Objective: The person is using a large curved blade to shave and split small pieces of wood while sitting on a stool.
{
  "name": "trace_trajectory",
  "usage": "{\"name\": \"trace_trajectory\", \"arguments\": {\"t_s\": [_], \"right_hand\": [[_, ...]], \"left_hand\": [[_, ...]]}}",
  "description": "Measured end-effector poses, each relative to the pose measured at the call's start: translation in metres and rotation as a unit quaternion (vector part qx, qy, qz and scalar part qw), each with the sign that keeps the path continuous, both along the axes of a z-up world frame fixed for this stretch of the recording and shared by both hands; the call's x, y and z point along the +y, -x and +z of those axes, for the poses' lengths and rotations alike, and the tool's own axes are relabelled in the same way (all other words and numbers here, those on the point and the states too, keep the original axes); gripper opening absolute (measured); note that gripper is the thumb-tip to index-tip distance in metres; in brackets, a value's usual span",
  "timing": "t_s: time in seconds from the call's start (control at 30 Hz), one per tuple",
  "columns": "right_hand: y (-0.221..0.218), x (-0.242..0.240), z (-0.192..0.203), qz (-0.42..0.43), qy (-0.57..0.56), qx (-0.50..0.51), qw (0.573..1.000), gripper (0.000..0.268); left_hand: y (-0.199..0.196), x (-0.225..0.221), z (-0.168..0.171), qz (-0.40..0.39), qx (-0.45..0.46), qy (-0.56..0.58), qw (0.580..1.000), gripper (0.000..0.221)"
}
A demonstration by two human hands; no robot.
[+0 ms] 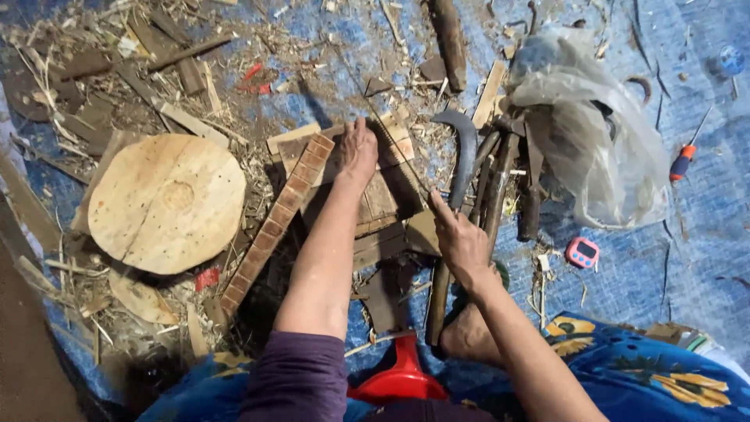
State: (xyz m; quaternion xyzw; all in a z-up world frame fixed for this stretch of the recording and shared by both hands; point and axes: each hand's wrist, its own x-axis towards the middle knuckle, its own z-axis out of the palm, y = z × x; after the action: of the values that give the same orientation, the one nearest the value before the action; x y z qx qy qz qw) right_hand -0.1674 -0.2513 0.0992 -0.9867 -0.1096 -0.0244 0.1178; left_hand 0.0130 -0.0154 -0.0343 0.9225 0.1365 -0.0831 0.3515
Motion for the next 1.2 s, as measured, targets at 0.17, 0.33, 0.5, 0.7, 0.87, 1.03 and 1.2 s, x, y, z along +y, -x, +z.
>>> {"name": "trace_trajectory", "arguments": {"t_s": [0.17,0.33,0.5,0.7,0.87,1.03,1.2], "right_hand": [[-0.049,0.030,-0.022,0.009,0.009,-0.034,0.999,0.068],[-0.032,0.021,0.000,0.011,0.012,-0.064,0.998,0.062],[-0.029,0.017,-0.015,0.012,-0.001,-0.002,1.000,0.065],[-0.051,0.033,-0.014,0.014,-0.019,-0.017,1.000,0.062],[-0.021,0.015,-0.002,0.003,-0.005,0.006,1.000,0.062],[-0.064,0.042,-0.021,0.010,-0.007,0.010,1.000,0.066],[-0.002,0.004,0.001,-0.011,-0.015,0.027,0.999,0.067]], "left_hand": [[0.009,0.002,0.022,-0.022,-0.018,-0.018,0.999,0.037],[0.002,0.006,0.029,-0.012,-0.006,-0.021,1.000,0.036],[0.007,0.006,0.022,-0.054,-0.055,-0.079,0.994,0.035],[0.027,-0.001,0.083,-0.057,-0.050,-0.083,0.994,0.039],[0.017,0.001,0.069,-0.064,-0.042,-0.073,0.994,0.046],[0.009,0.009,0.044,-0.046,-0.051,-0.068,0.995,0.034],[0.015,0.000,0.040,-0.031,-0.027,-0.042,0.998,0.039]]}}
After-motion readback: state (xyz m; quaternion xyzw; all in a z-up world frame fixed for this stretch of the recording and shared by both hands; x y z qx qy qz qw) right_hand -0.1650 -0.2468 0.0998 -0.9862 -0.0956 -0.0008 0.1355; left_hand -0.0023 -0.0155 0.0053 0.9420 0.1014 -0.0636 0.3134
